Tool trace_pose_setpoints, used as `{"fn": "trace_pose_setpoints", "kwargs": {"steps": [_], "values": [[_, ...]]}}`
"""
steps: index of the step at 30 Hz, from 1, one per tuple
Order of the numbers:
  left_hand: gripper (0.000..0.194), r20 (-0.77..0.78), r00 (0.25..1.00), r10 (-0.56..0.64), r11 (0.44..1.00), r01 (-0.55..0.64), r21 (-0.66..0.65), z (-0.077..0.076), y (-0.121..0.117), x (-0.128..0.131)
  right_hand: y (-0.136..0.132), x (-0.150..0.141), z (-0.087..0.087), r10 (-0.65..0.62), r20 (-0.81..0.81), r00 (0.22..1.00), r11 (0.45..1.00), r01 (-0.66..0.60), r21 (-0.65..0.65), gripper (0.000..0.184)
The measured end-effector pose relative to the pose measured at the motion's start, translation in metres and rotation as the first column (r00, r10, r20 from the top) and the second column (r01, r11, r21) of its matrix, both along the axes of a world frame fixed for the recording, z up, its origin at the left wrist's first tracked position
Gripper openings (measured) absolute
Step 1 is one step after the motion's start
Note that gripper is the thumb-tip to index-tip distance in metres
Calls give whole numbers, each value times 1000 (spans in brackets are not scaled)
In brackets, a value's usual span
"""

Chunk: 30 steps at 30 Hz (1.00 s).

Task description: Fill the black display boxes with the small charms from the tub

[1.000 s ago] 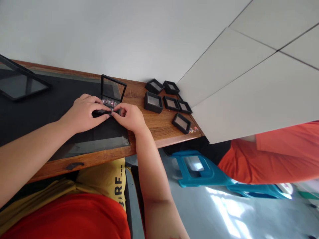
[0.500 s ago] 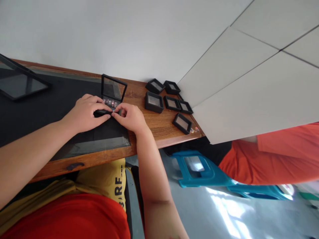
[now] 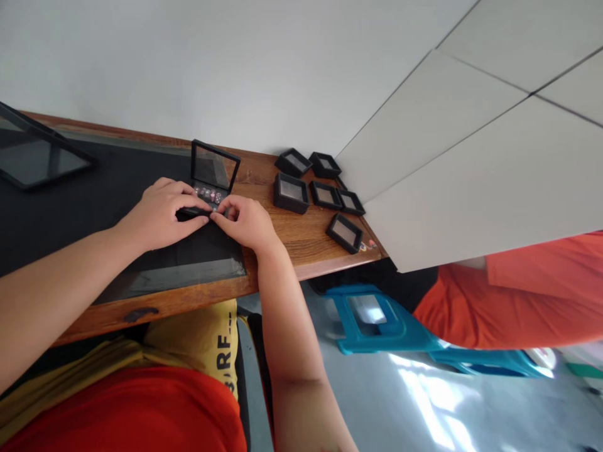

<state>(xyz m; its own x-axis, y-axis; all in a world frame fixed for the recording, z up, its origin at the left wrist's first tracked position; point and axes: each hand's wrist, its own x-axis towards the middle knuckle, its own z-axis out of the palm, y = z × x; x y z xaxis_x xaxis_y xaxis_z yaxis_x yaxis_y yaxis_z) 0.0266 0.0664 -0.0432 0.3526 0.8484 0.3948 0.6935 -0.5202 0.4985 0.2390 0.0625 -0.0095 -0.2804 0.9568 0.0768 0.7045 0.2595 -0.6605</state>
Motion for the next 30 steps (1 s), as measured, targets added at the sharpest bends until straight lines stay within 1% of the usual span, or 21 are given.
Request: {"fn": "trace_pose_setpoints", "kwargs": {"steps": [18, 26, 30], "values": [[29, -4, 1000, -4, 1000, 3, -29, 2, -1, -1, 2, 1, -4, -1, -9, 1000, 1000, 1, -18, 23], [31, -47, 999, -7, 999, 4, -51, 5, -2, 1, 2, 1, -4, 5, -17, 1000, 1000, -5, -25, 24], [36, -92, 996, 1, 997, -8, -74, 7, -3, 3, 3, 1, -4, 3, -18, 1000, 1000, -3, -30, 24]]}}
